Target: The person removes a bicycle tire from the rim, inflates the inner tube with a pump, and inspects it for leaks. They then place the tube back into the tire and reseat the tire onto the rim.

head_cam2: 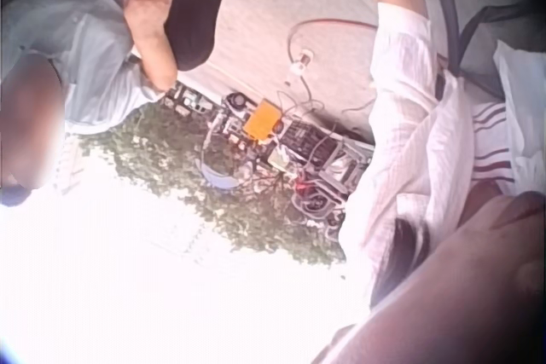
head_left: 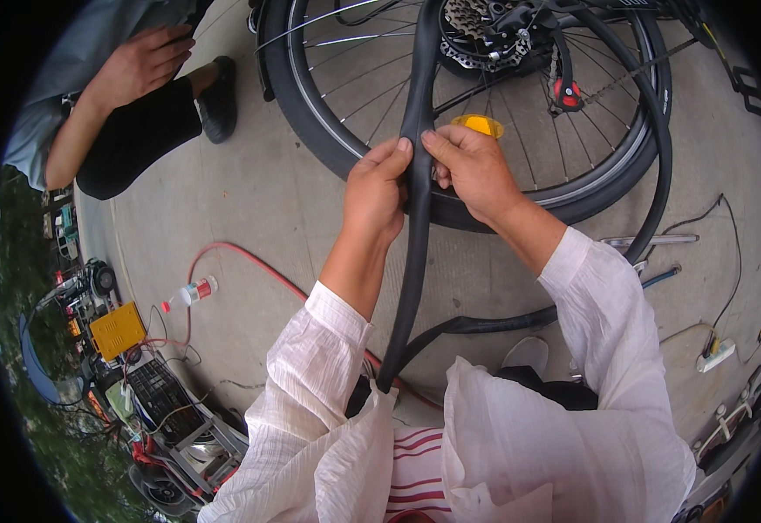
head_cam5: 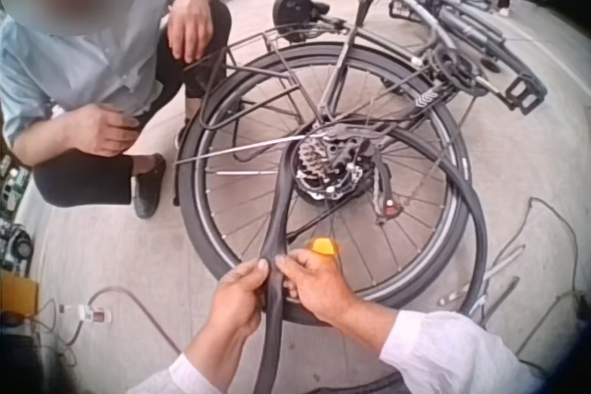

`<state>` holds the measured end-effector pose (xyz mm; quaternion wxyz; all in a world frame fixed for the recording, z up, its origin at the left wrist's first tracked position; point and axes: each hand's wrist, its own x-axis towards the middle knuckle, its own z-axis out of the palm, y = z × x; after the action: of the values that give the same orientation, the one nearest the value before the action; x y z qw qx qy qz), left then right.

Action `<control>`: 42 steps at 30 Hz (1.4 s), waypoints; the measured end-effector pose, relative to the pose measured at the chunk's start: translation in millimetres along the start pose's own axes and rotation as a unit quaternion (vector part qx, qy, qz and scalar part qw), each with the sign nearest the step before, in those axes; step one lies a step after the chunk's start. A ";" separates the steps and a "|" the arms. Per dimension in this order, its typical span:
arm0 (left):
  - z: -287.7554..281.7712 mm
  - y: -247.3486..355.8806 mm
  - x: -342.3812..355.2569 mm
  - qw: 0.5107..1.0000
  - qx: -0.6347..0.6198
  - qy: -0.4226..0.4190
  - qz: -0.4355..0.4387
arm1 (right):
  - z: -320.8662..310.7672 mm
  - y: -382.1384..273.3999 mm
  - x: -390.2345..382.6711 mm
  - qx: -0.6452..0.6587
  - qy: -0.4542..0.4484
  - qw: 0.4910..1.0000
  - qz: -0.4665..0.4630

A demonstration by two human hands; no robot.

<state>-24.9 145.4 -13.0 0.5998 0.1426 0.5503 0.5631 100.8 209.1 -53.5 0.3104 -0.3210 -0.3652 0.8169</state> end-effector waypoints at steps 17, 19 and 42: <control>-4.2 -5.1 -21.9 0.992 0.121 0.003 -0.046 | -11.7 -5.6 25.1 -0.022 0.032 0.999 0.010; -19.7 -18.0 -36.9 0.989 0.118 -0.011 -0.086 | -13.6 -2.9 13.6 -0.038 0.024 0.999 0.029; -25.7 -67.7 -134.5 0.977 0.140 0.071 -0.146 | -11.1 34.0 -144.4 -0.189 -0.035 0.959 0.206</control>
<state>21.4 -0.2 -8.4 0.6087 0.1029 0.6803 0.3952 186.6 88.1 -43.4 0.0560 -0.4135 -0.4497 0.7897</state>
